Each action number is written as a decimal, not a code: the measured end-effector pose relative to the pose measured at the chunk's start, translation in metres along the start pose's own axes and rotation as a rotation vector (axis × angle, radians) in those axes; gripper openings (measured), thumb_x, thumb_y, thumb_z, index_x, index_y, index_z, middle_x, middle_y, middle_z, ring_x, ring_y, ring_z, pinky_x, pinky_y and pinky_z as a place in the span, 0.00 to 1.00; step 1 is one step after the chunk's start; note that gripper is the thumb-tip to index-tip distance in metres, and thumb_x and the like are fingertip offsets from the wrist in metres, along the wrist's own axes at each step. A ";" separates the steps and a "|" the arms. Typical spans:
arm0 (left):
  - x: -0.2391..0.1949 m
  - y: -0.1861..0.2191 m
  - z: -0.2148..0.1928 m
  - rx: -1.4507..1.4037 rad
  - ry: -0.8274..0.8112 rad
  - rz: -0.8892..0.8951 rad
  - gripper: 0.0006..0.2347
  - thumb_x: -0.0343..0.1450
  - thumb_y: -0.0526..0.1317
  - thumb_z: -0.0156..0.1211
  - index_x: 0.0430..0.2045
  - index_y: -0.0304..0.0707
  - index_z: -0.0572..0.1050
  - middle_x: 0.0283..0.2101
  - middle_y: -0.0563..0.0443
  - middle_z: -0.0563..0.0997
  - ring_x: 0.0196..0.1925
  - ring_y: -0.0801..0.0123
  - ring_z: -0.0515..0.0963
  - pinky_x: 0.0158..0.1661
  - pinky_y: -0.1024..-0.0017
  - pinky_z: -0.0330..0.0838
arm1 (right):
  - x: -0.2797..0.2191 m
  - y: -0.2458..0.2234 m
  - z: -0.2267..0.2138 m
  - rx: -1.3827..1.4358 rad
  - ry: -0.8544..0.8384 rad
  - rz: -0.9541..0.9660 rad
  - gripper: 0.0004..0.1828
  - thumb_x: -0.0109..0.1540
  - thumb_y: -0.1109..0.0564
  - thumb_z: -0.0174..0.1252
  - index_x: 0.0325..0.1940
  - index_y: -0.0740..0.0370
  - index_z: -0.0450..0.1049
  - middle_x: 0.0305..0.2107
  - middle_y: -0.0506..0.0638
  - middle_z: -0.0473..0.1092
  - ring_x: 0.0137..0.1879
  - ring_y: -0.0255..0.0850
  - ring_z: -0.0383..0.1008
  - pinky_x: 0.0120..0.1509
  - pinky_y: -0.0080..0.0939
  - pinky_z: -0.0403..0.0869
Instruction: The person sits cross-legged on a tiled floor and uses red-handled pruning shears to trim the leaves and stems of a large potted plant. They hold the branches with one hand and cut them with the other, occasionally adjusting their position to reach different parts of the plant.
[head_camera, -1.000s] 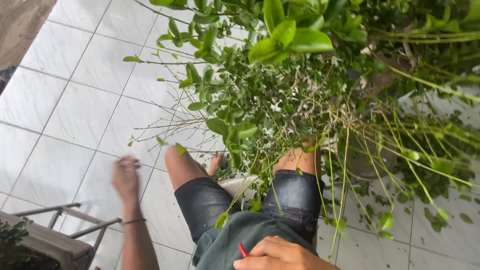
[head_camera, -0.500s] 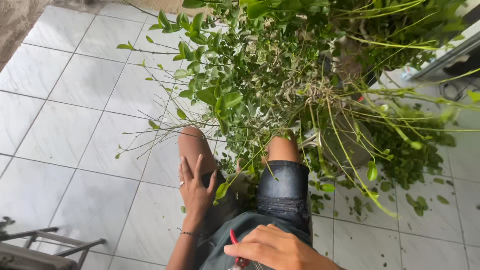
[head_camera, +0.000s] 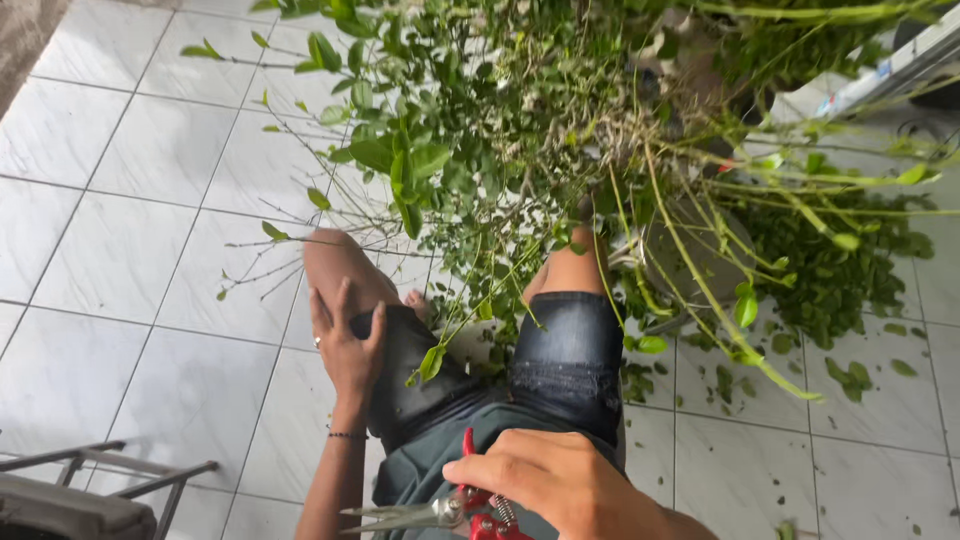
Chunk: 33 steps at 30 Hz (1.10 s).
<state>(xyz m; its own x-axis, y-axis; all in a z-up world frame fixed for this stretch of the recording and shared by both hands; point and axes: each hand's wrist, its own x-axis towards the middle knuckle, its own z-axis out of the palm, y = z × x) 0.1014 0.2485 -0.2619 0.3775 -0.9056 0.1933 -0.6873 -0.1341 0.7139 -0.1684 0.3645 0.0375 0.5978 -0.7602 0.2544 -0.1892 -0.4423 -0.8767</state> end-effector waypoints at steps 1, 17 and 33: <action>0.002 -0.006 -0.003 0.008 -0.008 -0.003 0.28 0.70 0.53 0.65 0.68 0.58 0.68 0.79 0.33 0.54 0.77 0.39 0.61 0.64 0.48 0.66 | 0.001 0.001 0.003 0.010 0.002 0.007 0.35 0.75 0.32 0.41 0.60 0.66 0.73 0.34 0.55 0.68 0.37 0.47 0.72 0.46 0.44 0.71; -0.013 -0.043 -0.055 -0.179 0.115 -0.394 0.28 0.73 0.51 0.59 0.69 0.49 0.66 0.74 0.36 0.55 0.77 0.52 0.59 0.72 0.56 0.54 | -0.002 0.033 0.024 -0.137 -0.172 -0.247 0.11 0.75 0.61 0.46 0.54 0.68 0.73 0.31 0.54 0.62 0.31 0.48 0.64 0.40 0.47 0.67; 0.021 -0.022 0.030 0.086 0.178 0.516 0.10 0.73 0.30 0.62 0.48 0.39 0.81 0.49 0.47 0.83 0.57 0.52 0.82 0.62 0.55 0.68 | -0.061 0.346 -0.061 0.615 -0.172 0.589 0.19 0.62 0.58 0.66 0.54 0.72 0.81 0.39 0.59 0.82 0.48 0.40 0.80 0.55 0.42 0.78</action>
<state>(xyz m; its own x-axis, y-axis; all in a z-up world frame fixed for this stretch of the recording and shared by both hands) 0.1059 0.2200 -0.2934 0.0726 -0.7814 0.6198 -0.8563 0.2697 0.4404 -0.3172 0.2288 -0.2561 0.6538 -0.6799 -0.3321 -0.0804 0.3740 -0.9239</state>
